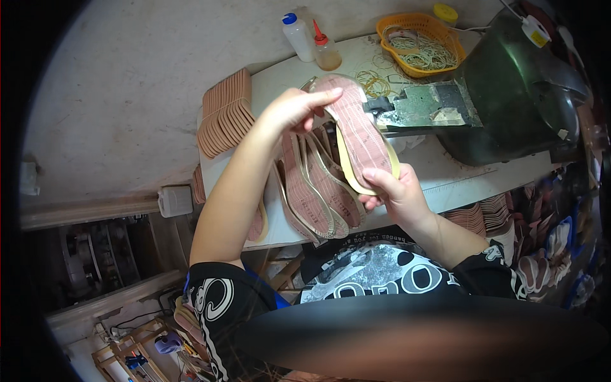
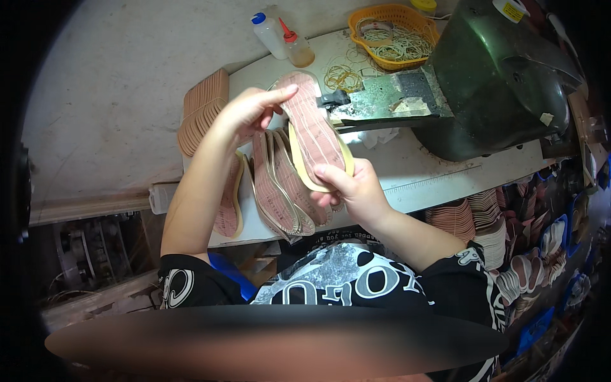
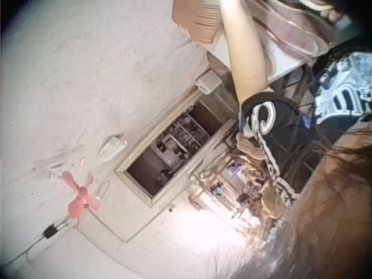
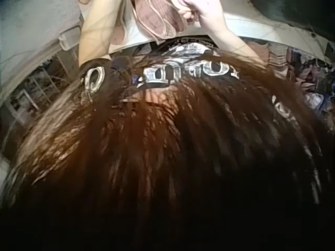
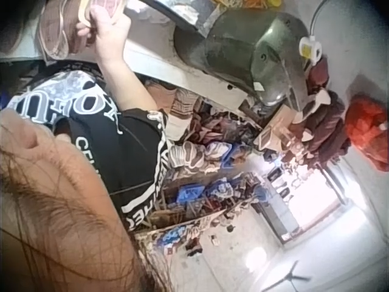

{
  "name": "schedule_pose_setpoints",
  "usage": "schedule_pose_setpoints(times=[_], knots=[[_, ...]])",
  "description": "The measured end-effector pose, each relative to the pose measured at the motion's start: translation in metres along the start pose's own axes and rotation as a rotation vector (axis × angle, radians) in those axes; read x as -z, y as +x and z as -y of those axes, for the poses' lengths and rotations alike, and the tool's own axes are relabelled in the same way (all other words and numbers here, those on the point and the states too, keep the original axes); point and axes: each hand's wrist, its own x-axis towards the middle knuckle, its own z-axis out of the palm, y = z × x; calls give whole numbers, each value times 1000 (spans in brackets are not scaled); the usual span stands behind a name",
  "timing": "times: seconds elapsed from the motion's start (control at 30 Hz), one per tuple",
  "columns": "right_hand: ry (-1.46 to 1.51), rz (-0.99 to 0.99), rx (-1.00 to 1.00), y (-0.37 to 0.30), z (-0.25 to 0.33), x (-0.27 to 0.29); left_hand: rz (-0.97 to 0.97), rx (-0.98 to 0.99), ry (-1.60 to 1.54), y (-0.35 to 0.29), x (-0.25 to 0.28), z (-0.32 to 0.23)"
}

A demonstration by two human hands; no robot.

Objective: Manually applying a thin yellow border or lining to the pink fabric uppers of shoes and stacking them.

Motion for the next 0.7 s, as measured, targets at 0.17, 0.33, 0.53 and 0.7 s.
schedule_pose_setpoints(times=[0.17,0.33,0.53,0.7], knots=[[51,-58,60,23,5,-9,-99,-122,235,26,16,-24],[141,-76,32,36,6,-16,142,-667,507,44,25,-40],[144,-163,-13,38,21,-30,593,-701,866,44,11,-77],[127,-168,-35,37,26,-33,705,-474,764,46,13,-79]])
